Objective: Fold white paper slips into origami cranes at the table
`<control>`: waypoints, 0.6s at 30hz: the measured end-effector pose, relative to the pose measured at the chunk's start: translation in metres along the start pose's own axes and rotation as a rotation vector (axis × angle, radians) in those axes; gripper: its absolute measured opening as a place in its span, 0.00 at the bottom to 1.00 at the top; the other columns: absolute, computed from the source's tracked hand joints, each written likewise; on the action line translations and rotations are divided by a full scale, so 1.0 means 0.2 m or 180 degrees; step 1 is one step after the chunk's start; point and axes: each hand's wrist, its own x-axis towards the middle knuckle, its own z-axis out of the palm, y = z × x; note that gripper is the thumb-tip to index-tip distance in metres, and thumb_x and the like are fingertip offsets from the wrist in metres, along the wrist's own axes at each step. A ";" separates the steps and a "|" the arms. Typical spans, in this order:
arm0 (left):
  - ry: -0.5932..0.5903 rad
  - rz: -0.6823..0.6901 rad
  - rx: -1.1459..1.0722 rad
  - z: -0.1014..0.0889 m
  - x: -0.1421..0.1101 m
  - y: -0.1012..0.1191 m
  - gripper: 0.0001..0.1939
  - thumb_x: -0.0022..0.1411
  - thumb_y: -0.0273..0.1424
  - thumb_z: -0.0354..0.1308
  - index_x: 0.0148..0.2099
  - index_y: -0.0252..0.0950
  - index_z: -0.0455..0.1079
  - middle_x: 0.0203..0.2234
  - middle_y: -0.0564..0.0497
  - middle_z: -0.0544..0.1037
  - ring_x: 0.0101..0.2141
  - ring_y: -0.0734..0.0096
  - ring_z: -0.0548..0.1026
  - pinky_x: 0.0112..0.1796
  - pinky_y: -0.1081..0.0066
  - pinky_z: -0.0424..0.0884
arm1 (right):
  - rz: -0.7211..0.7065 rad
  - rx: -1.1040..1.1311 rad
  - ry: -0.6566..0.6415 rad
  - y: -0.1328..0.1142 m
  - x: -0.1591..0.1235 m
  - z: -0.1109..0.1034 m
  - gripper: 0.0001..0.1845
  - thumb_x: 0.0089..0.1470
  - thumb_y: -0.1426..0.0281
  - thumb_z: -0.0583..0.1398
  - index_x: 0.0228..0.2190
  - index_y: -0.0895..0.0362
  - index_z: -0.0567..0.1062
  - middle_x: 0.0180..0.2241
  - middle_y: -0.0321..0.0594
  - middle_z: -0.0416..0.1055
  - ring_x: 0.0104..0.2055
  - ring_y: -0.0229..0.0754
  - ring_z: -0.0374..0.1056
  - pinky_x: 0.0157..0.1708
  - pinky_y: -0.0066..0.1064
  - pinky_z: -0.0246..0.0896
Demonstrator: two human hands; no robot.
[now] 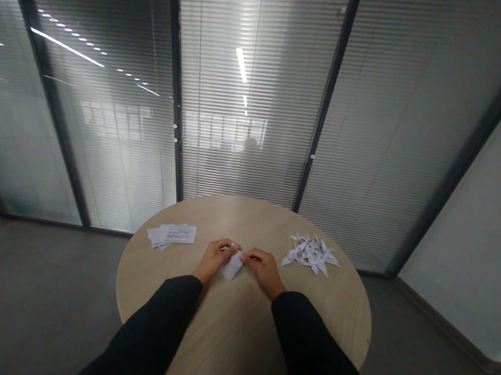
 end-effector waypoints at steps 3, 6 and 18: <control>0.0051 0.0056 -0.0225 -0.03 0.01 -0.01 0.18 0.50 0.44 0.58 0.27 0.32 0.75 0.23 0.48 0.77 0.28 0.68 0.72 0.31 0.71 0.66 | -0.0019 -0.0022 -0.0121 0.00 0.00 -0.01 0.10 0.43 0.62 0.64 0.21 0.56 0.78 0.22 0.36 0.72 0.26 0.38 0.66 0.28 0.28 0.58; 0.0499 0.0073 -0.0786 -0.08 0.02 -0.02 0.19 0.52 0.45 0.56 0.26 0.32 0.74 0.31 0.43 0.78 0.36 0.62 0.73 0.38 0.67 0.68 | 0.0079 0.0105 -0.0131 -0.01 -0.01 -0.01 0.10 0.42 0.62 0.64 0.21 0.56 0.78 0.22 0.36 0.72 0.26 0.39 0.66 0.29 0.28 0.58; -0.0551 -0.0528 -0.1222 -0.03 -0.02 0.01 0.28 0.51 0.47 0.60 0.48 0.33 0.71 0.41 0.42 0.76 0.38 0.62 0.73 0.35 0.67 0.71 | 0.0494 0.1357 0.0464 0.02 0.00 -0.02 0.20 0.43 0.58 0.64 0.35 0.58 0.78 0.32 0.43 0.75 0.35 0.43 0.69 0.33 0.33 0.66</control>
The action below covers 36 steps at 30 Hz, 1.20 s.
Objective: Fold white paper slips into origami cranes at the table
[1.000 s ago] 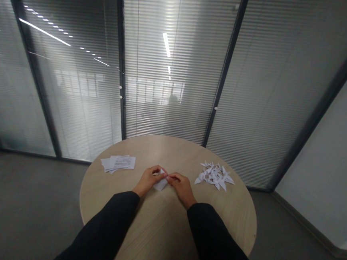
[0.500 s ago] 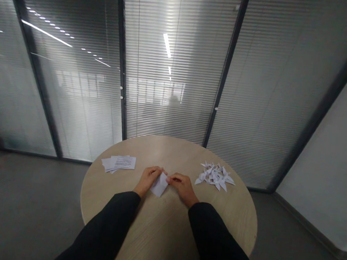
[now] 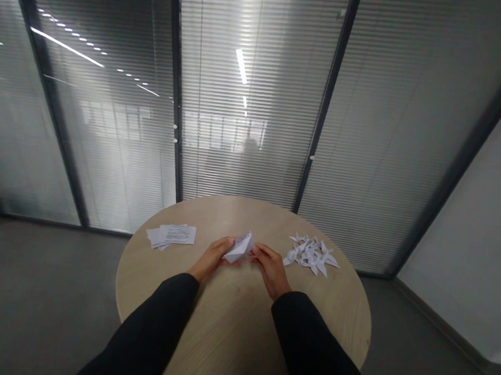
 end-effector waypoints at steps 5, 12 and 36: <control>0.0159 0.0072 0.0153 -0.05 0.04 -0.04 0.23 0.45 0.39 0.66 0.43 0.32 0.73 0.39 0.44 0.76 0.36 0.64 0.73 0.34 0.68 0.71 | 0.0066 0.0169 -0.0124 0.01 0.00 0.00 0.20 0.44 0.58 0.64 0.37 0.57 0.77 0.38 0.44 0.74 0.41 0.47 0.69 0.38 0.37 0.68; 0.0538 0.0492 0.1410 -0.11 0.09 -0.10 0.18 0.47 0.41 0.62 0.34 0.30 0.76 0.27 0.47 0.78 0.27 0.67 0.73 0.30 0.71 0.67 | -0.0154 -0.0183 -0.0064 -0.02 0.00 0.00 0.24 0.50 0.55 0.59 0.46 0.56 0.73 0.44 0.45 0.72 0.45 0.46 0.68 0.43 0.37 0.64; 0.0282 0.0470 0.1062 -0.06 0.07 -0.10 0.19 0.46 0.41 0.63 0.36 0.33 0.67 0.23 0.52 0.75 0.24 0.70 0.73 0.27 0.73 0.67 | -0.0143 -0.1078 -0.0114 0.01 0.00 0.00 0.17 0.43 0.61 0.62 0.35 0.57 0.77 0.25 0.37 0.73 0.23 0.36 0.65 0.24 0.28 0.64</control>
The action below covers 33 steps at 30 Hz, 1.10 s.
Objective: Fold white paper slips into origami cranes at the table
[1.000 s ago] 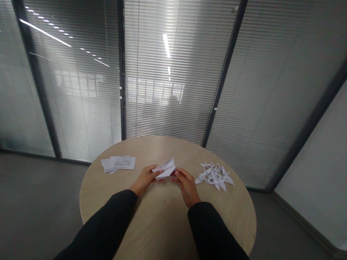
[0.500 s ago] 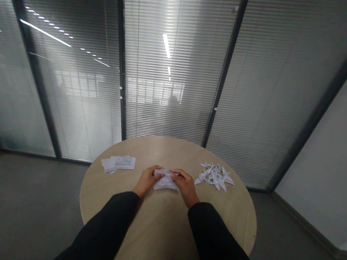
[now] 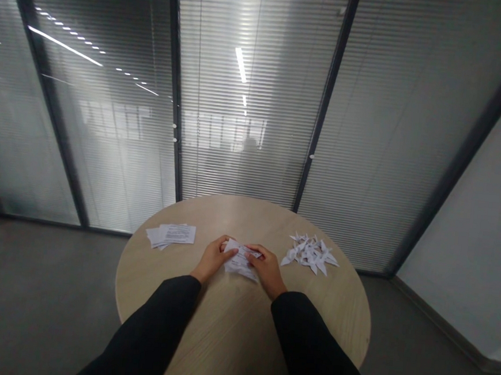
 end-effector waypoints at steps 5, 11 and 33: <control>0.0124 0.0046 0.0202 0.01 -0.01 0.01 0.17 0.48 0.39 0.62 0.36 0.33 0.67 0.22 0.52 0.75 0.22 0.72 0.72 0.24 0.75 0.65 | -0.0048 -0.0209 -0.0003 -0.01 0.00 0.00 0.16 0.43 0.63 0.62 0.35 0.57 0.77 0.24 0.36 0.73 0.22 0.36 0.63 0.22 0.27 0.61; 0.0051 -0.0146 -0.0117 0.02 -0.01 0.02 0.19 0.44 0.41 0.64 0.35 0.34 0.66 0.21 0.53 0.75 0.22 0.71 0.73 0.25 0.74 0.66 | 0.0106 -0.0135 0.0136 0.01 0.01 0.00 0.16 0.42 0.60 0.62 0.32 0.57 0.78 0.18 0.34 0.70 0.20 0.37 0.62 0.19 0.27 0.58; 0.0302 -0.0697 -0.0581 -0.04 -0.01 0.06 0.21 0.46 0.40 0.62 0.41 0.32 0.71 0.28 0.47 0.77 0.26 0.70 0.74 0.25 0.74 0.67 | -0.0679 -0.0155 -0.1119 -0.01 0.00 -0.05 0.17 0.48 0.66 0.61 0.42 0.54 0.75 0.44 0.44 0.71 0.47 0.45 0.67 0.46 0.36 0.62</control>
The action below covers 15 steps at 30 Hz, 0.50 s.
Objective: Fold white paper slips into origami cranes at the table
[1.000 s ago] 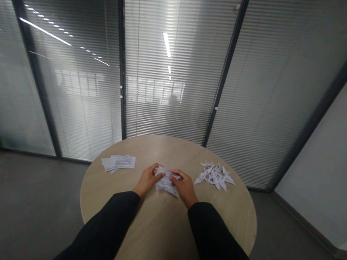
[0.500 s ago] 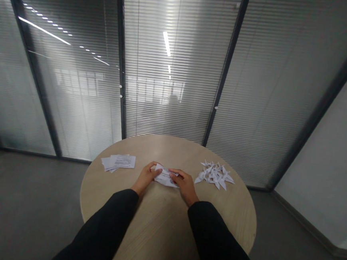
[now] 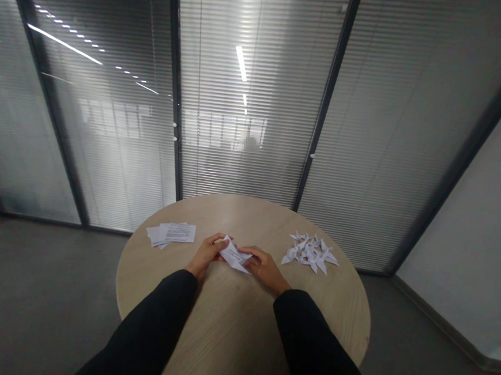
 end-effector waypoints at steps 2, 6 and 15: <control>-0.0067 -0.0018 0.0051 0.00 0.01 -0.01 0.22 0.46 0.41 0.62 0.41 0.32 0.71 0.29 0.45 0.78 0.27 0.69 0.74 0.25 0.74 0.67 | -0.0056 -0.0241 0.0006 0.02 0.00 0.01 0.15 0.49 0.67 0.60 0.41 0.54 0.76 0.43 0.44 0.72 0.46 0.45 0.68 0.45 0.36 0.62; -0.0170 0.0008 0.0342 -0.01 0.02 -0.03 0.24 0.47 0.45 0.61 0.41 0.32 0.71 0.29 0.45 0.77 0.26 0.70 0.73 0.24 0.75 0.65 | -0.0134 -0.0644 0.0031 0.03 0.00 0.02 0.12 0.51 0.70 0.59 0.38 0.54 0.77 0.41 0.43 0.73 0.44 0.43 0.68 0.44 0.35 0.62; -0.0363 0.0471 0.1078 -0.01 0.06 -0.07 0.24 0.48 0.50 0.59 0.32 0.30 0.74 0.19 0.52 0.72 0.21 0.75 0.67 0.22 0.76 0.60 | 0.0026 -0.0737 0.0260 0.00 -0.01 0.03 0.15 0.50 0.71 0.58 0.41 0.53 0.75 0.42 0.40 0.73 0.44 0.43 0.68 0.42 0.34 0.63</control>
